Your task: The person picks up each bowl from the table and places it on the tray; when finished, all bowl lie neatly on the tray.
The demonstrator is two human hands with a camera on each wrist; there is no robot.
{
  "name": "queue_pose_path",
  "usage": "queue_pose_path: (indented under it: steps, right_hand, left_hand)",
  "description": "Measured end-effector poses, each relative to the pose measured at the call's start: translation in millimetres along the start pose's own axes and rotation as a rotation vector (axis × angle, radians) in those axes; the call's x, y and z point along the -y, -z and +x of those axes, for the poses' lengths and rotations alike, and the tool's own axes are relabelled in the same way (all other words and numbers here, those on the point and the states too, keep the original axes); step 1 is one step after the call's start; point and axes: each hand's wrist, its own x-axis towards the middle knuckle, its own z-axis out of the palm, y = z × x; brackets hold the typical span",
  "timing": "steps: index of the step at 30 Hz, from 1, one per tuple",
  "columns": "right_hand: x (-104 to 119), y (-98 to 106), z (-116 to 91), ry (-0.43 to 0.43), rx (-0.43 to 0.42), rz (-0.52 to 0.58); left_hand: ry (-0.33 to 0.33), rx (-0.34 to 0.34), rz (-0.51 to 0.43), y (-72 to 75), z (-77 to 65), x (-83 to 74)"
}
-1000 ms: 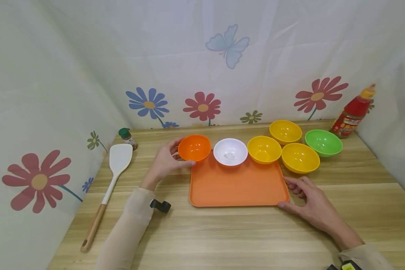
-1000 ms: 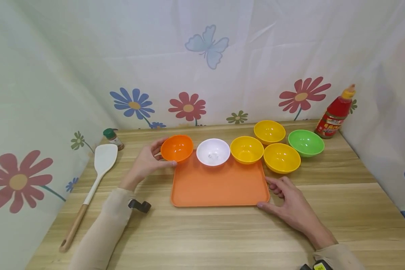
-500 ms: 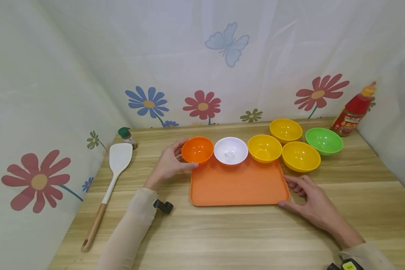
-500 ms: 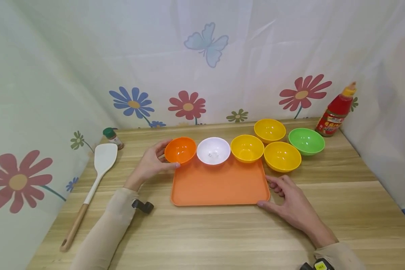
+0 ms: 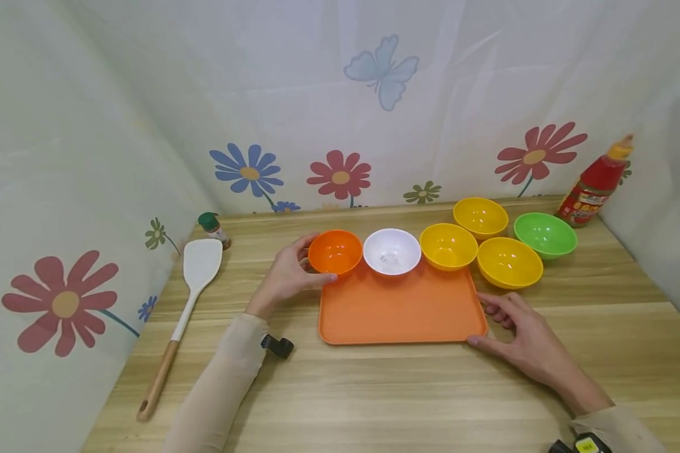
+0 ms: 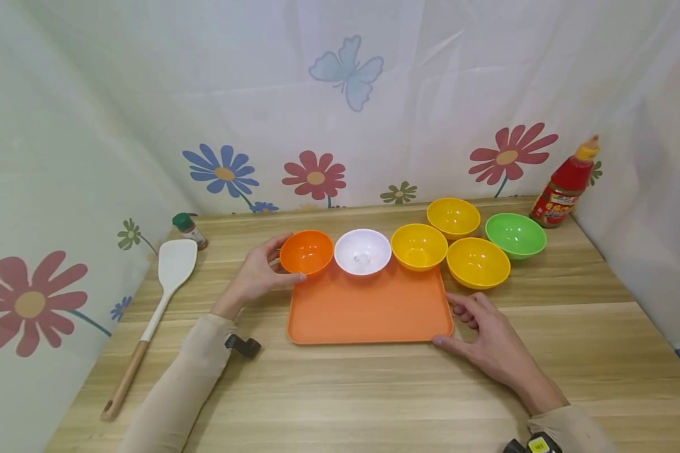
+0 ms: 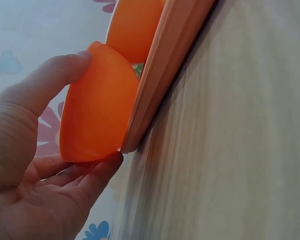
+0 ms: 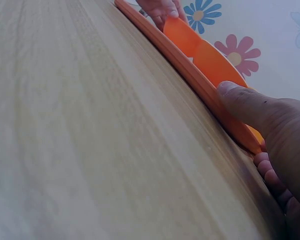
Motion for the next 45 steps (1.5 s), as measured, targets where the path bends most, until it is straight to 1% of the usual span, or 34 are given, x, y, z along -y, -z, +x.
queue_pose_path:
  steps: [8, 13, 16, 20, 24, 28, 33, 38, 45]
  right_hand:
    - [1.0, 2.5, 0.2, -0.027, 0.021, -0.007]
    - [0.2, 2.4, 0.2, -0.026, 0.023, 0.000]
    - [-0.3, 2.3, 0.3, -0.020, 0.020, 0.004]
    - [-0.1, 2.5, 0.4, -0.016, 0.015, 0.002]
    - [0.1, 2.6, 0.0, -0.014, 0.012, -0.002]
    - [0.1, 1.4, -0.4, -0.002, 0.006, -0.001]
    - [-0.2, 1.3, -0.9, 0.007, -0.002, 0.004]
    - [-1.1, 2.3, -1.1, 0.007, -0.012, 0.003]
    - [-2.0, -0.3, 0.4, 0.015, -0.010, 0.013]
  left_hand:
    - [0.007, 0.001, 0.037, -4.1, 0.9, -0.4]
    - [-0.014, 0.002, 0.056, -3.2, 0.0, 0.6]
    - [-0.026, -0.009, 0.044, -1.1, -1.1, -1.1]
    - [-0.041, -0.040, 0.015, 3.6, -2.2, -6.2]
    - [-0.061, -0.087, 0.023, 8.3, -3.0, -12.7]
    - [-0.098, -0.123, 0.032, 11.7, -4.0, -19.3]
    - [-0.163, -0.142, 0.031, 12.3, -4.9, -29.4]
    - [-0.206, -0.149, 0.033, 10.1, -7.5, -41.1]
    - [-0.213, -0.179, 0.014, 9.9, -18.9, -51.4]
